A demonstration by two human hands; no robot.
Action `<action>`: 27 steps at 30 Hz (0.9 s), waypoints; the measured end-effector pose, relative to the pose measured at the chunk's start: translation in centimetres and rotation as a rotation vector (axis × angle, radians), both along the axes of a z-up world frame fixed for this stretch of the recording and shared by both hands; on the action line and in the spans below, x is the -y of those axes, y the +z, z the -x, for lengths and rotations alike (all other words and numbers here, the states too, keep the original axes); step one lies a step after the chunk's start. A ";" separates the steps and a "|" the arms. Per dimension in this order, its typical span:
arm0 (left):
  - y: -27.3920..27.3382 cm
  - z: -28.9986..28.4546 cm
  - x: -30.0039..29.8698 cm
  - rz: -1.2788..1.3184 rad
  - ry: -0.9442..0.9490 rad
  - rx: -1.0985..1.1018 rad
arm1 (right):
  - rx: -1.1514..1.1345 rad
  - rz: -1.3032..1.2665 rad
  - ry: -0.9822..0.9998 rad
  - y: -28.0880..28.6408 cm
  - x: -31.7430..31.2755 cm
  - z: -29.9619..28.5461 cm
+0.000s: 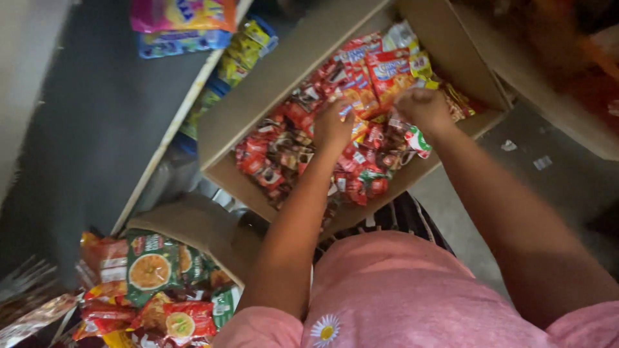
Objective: Stocking and organizing various seasoning and snack packets on grocery shelves.
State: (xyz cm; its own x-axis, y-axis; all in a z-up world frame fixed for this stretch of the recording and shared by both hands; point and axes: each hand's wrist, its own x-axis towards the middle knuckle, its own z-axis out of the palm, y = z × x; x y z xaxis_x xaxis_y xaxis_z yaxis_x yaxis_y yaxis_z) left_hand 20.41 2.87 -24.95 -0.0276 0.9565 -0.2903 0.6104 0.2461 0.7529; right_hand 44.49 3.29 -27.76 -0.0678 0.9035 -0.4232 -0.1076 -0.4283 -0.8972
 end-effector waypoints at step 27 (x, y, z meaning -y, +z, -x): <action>0.7 -1.4 4.2 0.258 0.384 -0.022 | -0.056 0.211 0.321 -4.6 -0.1 1.9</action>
State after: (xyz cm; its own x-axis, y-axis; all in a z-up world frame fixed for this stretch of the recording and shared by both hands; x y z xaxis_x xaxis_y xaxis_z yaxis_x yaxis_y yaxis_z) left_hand 21.84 -1.31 -24.25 -0.3744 0.7723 -0.5133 0.4536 0.6353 0.6251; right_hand 42.56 3.37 -32.32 -0.3609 0.7260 -0.5854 0.0156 -0.6229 -0.7821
